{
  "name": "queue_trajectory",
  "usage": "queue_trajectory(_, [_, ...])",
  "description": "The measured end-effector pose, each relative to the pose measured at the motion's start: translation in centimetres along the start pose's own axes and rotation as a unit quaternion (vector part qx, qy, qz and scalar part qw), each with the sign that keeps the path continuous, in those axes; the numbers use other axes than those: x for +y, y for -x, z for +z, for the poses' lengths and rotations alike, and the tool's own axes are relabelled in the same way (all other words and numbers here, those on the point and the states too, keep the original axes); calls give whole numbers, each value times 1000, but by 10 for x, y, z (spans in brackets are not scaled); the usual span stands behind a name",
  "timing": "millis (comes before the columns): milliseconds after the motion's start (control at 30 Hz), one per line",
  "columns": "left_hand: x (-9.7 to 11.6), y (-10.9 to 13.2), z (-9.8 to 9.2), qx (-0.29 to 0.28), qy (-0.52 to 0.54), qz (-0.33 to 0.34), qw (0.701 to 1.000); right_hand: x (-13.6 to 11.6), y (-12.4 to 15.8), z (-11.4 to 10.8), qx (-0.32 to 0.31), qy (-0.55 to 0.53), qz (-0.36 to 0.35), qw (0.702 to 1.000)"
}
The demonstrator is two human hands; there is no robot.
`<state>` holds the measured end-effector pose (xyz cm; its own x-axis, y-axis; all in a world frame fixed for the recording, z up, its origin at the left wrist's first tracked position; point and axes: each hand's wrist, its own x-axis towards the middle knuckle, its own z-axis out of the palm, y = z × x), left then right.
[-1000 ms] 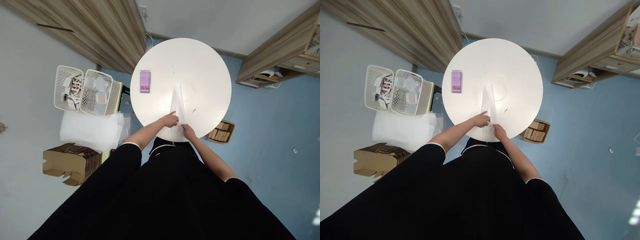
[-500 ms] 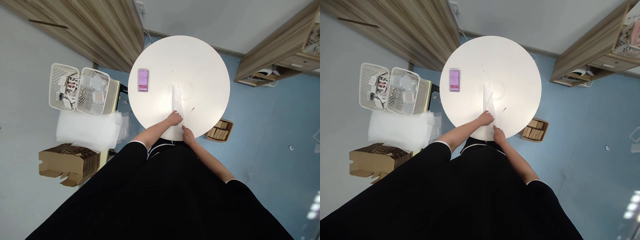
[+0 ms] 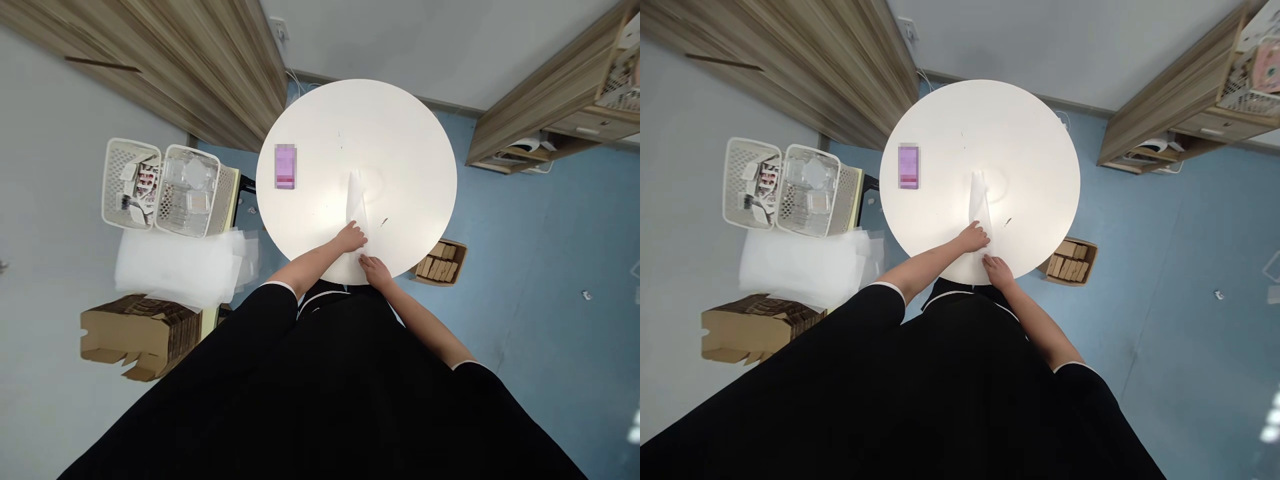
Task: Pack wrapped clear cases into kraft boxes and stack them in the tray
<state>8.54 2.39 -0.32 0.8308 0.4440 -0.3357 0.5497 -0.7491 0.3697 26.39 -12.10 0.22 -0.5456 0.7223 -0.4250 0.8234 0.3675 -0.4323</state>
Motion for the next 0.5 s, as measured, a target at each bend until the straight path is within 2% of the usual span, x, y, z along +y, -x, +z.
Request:
queue_trajectory(100, [-18,-1,-12,33,-2,57,998,-3,1,-4,8,3,-5,1000])
queue_trajectory(233, [-73,-28,-44,42,-9,127,991,-6,5,-7,28,0,4,1000])
queue_trajectory(333, [-109,-55,-65,85,-24,48,995,-6,6,-10,28,-2,8,1000])
queue_trajectory(400, [-112,-61,-70,134,-7,-25,991,-6,5,-11,23,-8,9,1000])
queue_trajectory(433, [-106,-58,-68,152,7,-50,987,-6,5,-12,22,-13,9,1000])
queue_trajectory(500, [-81,-41,-59,158,36,-60,985,-7,5,-13,23,-27,11,999])
